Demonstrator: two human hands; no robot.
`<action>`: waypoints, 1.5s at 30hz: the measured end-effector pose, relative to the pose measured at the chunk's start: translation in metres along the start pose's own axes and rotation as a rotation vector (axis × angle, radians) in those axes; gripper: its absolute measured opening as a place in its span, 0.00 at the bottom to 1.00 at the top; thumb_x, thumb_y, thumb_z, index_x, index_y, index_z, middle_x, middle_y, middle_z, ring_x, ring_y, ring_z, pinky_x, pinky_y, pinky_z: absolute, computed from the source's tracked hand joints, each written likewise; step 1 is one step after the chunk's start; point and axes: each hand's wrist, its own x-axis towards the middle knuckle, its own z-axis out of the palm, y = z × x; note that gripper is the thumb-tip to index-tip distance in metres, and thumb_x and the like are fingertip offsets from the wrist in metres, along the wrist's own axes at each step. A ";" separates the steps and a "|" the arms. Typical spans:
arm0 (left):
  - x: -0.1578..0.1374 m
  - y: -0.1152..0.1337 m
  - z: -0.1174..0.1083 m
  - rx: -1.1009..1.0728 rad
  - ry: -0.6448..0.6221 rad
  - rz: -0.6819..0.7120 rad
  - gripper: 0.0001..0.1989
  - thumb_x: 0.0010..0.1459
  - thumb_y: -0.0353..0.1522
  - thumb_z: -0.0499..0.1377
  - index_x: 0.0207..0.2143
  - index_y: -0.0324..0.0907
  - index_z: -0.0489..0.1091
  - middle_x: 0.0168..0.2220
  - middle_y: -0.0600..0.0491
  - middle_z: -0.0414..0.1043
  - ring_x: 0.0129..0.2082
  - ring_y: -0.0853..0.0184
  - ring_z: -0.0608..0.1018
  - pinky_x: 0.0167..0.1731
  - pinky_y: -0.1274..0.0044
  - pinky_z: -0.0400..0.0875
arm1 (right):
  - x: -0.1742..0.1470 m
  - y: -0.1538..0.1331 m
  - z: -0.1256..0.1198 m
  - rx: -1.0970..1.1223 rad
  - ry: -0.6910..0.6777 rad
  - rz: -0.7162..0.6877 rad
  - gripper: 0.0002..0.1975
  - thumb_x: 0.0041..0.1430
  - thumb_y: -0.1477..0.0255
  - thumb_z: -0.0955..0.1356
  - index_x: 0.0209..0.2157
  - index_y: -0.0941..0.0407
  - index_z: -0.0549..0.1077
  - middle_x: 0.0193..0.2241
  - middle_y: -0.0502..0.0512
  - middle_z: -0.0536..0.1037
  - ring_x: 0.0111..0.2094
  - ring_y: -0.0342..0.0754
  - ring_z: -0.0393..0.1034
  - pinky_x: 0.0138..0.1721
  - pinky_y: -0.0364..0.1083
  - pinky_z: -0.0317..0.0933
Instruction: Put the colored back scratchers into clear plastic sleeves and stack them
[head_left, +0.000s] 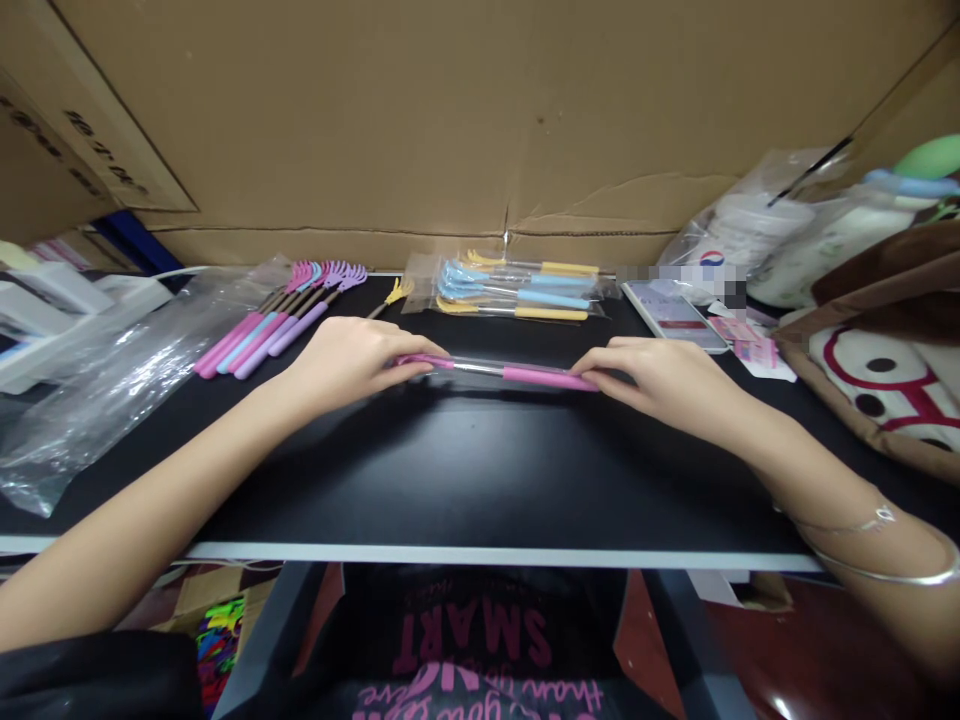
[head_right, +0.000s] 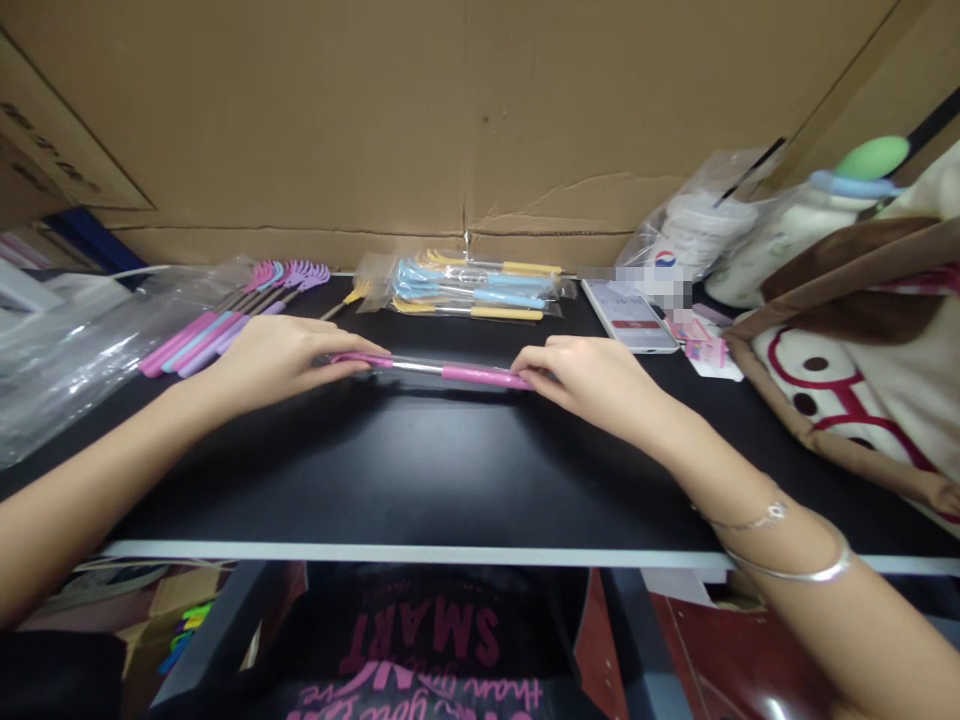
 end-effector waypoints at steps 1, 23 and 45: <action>0.000 0.002 -0.002 -0.023 -0.002 -0.029 0.19 0.70 0.47 0.50 0.48 0.53 0.79 0.40 0.57 0.84 0.36 0.65 0.83 0.29 0.78 0.61 | 0.000 -0.001 0.000 0.020 0.012 0.015 0.14 0.67 0.66 0.62 0.40 0.50 0.79 0.32 0.54 0.81 0.32 0.50 0.75 0.29 0.45 0.56; 0.010 0.007 -0.002 -0.622 -0.164 -0.325 0.26 0.61 0.53 0.53 0.38 0.40 0.77 0.35 0.52 0.78 0.31 0.65 0.75 0.35 0.76 0.66 | 0.017 0.009 0.015 0.936 -0.104 0.322 0.28 0.52 0.47 0.72 0.43 0.56 0.74 0.24 0.52 0.77 0.26 0.48 0.72 0.31 0.47 0.64; 0.005 -0.012 -0.004 -0.469 -0.346 -0.405 0.25 0.59 0.53 0.56 0.48 0.49 0.77 0.30 0.56 0.78 0.28 0.67 0.75 0.30 0.78 0.62 | 0.012 0.021 0.021 0.582 -0.103 0.004 0.13 0.69 0.60 0.60 0.46 0.53 0.67 0.23 0.46 0.68 0.24 0.46 0.62 0.31 0.45 0.57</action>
